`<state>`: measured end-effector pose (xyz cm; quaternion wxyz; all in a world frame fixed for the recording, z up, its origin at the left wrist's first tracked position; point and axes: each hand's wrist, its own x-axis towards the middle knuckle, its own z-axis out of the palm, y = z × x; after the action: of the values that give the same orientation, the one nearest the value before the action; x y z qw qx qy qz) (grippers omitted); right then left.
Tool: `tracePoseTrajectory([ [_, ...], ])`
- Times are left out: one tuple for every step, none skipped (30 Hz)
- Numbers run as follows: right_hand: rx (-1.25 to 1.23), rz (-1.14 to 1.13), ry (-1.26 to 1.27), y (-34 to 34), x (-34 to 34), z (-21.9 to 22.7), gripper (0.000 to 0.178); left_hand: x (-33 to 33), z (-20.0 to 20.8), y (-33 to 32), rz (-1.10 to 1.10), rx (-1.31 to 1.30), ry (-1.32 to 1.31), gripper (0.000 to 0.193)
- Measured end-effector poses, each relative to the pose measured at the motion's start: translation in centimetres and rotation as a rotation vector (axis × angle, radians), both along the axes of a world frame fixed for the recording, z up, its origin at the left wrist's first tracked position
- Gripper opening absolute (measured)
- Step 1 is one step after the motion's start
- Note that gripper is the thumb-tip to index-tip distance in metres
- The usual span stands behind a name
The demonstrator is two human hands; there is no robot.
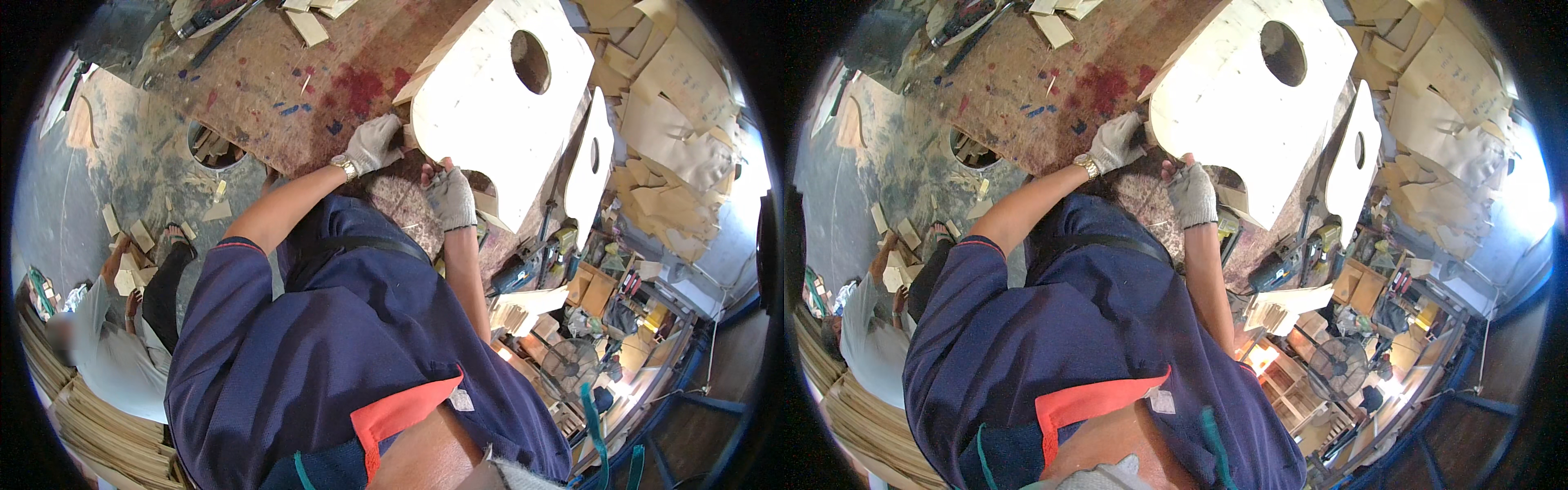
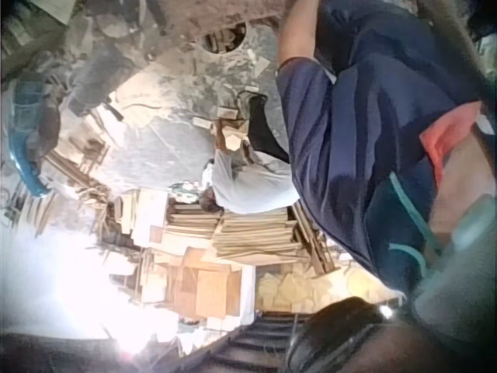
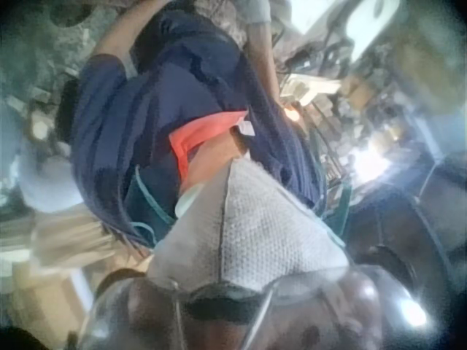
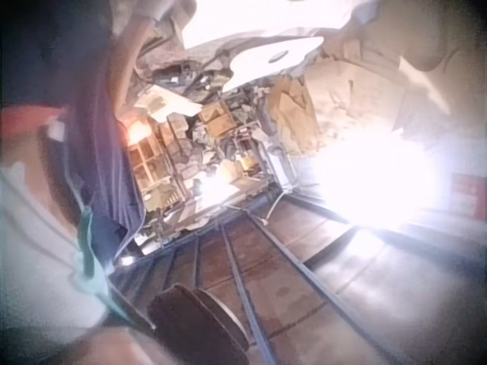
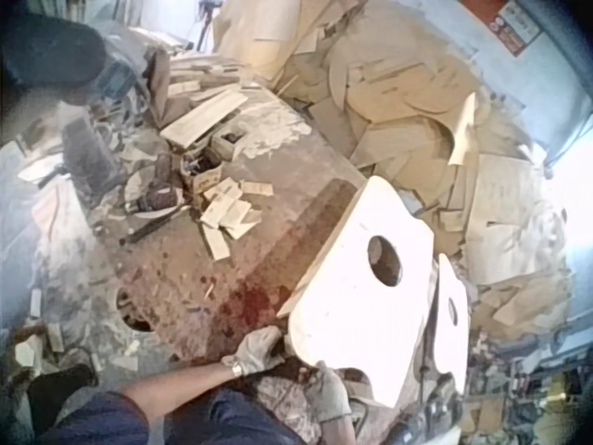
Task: The person assembles small wooden pieces onto a larger curved wooden panel using a pneumatic nail gun. They repeatedly pick up small blocks, position them along the panel's edge, and fasten them in place. The work occurs at a cluttered workbench in a woodworking shop.
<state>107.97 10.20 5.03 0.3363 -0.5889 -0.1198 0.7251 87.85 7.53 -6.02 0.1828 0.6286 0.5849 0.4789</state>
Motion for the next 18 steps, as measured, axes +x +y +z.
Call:
tracePoseTrajectory([
  [-0.003, -0.007, 0.008, -0.02, 0.02, -0.03, 0.022, -0.04, 0.07, -0.04, -0.001, 0.008, -0.008, 0.057],
  [-0.004, -0.007, 0.002, -0.02, 0.03, -0.06, 0.022, -0.09, 0.13, -0.06, -0.003, 0.016, -0.016, 0.057],
  [-0.004, -0.006, -0.004, 0.04, 0.03, -0.05, 0.022, -0.13, 0.22, -0.05, -0.004, 0.026, -0.023, 0.057],
  [-0.004, -0.005, -0.01, 0.08, 0.03, -0.03, 0.022, -0.12, 0.31, -0.07, -0.002, 0.01, -0.021, 0.057],
  [0.002, 0.0, 0.0, 0.06, 0.03, -0.03, 0.022, -0.09, 0.42, -0.12, 0.0, -0.006, -0.018, 0.057],
  [0.007, 0.004, 0.01, 0.02, 0.1, -0.11, 0.023, -0.07, 0.49, -0.14, 0.001, -0.022, -0.016, 0.056],
  [0.013, 0.009, 0.02, -0.01, 0.19, -0.18, 0.023, -0.08, 0.55, -0.13, -0.003, -0.014, -0.016, 0.056],
  [0.01, 0.002, 0.017, -0.01, 0.27, -0.25, 0.023, -0.1, 0.62, -0.12, -0.007, -0.005, -0.017, 0.056],
  [0.008, -0.006, 0.014, -0.04, 0.17, -0.11, 0.023, -0.11, 0.64, -0.11, -0.011, 0.004, -0.017, 0.056],
  [0.005, -0.014, 0.011, -0.07, 0.07, 0.02, 0.024, -0.15, 0.67, -0.1, -0.01, 0.012, -0.012, 0.056],
  [0.002, -0.018, 0.006, -0.07, -0.06, 0.14, 0.024, -0.19, 0.69, -0.11, -0.009, 0.021, -0.007, 0.055],
  [-0.001, -0.023, 0.002, -0.06, -0.15, 0.14, 0.024, -0.21, 0.66, -0.13, -0.008, 0.029, -0.001, 0.055],
  [-0.005, -0.028, -0.003, -0.06, -0.22, 0.15, 0.024, -0.18, 0.64, -0.15, -0.01, 0.015, -0.004, 0.054],
  [-0.007, -0.029, 0.006, -0.09, -0.24, 0.21, 0.024, -0.14, 0.63, -0.17, -0.014, 0.0, -0.006, 0.054],
  [-0.009, -0.03, 0.016, -0.08, -0.21, 0.22, 0.024, -0.1, 0.53, -0.16, -0.016, -0.015, -0.009, 0.053],
  [-0.01, -0.031, 0.025, -0.1, -0.18, 0.22, 0.024, -0.06, 0.43, -0.15, -0.013, -0.013, -0.008, 0.053],
  [-0.008, -0.03, 0.017, -0.12, -0.16, 0.23, 0.024, -0.01, 0.33, -0.14, -0.011, -0.011, -0.007, 0.052],
  [-0.006, -0.03, 0.009, -0.17, -0.25, 0.32, 0.024, -0.01, 0.28, -0.13, -0.009, -0.01, -0.005, 0.052],
])
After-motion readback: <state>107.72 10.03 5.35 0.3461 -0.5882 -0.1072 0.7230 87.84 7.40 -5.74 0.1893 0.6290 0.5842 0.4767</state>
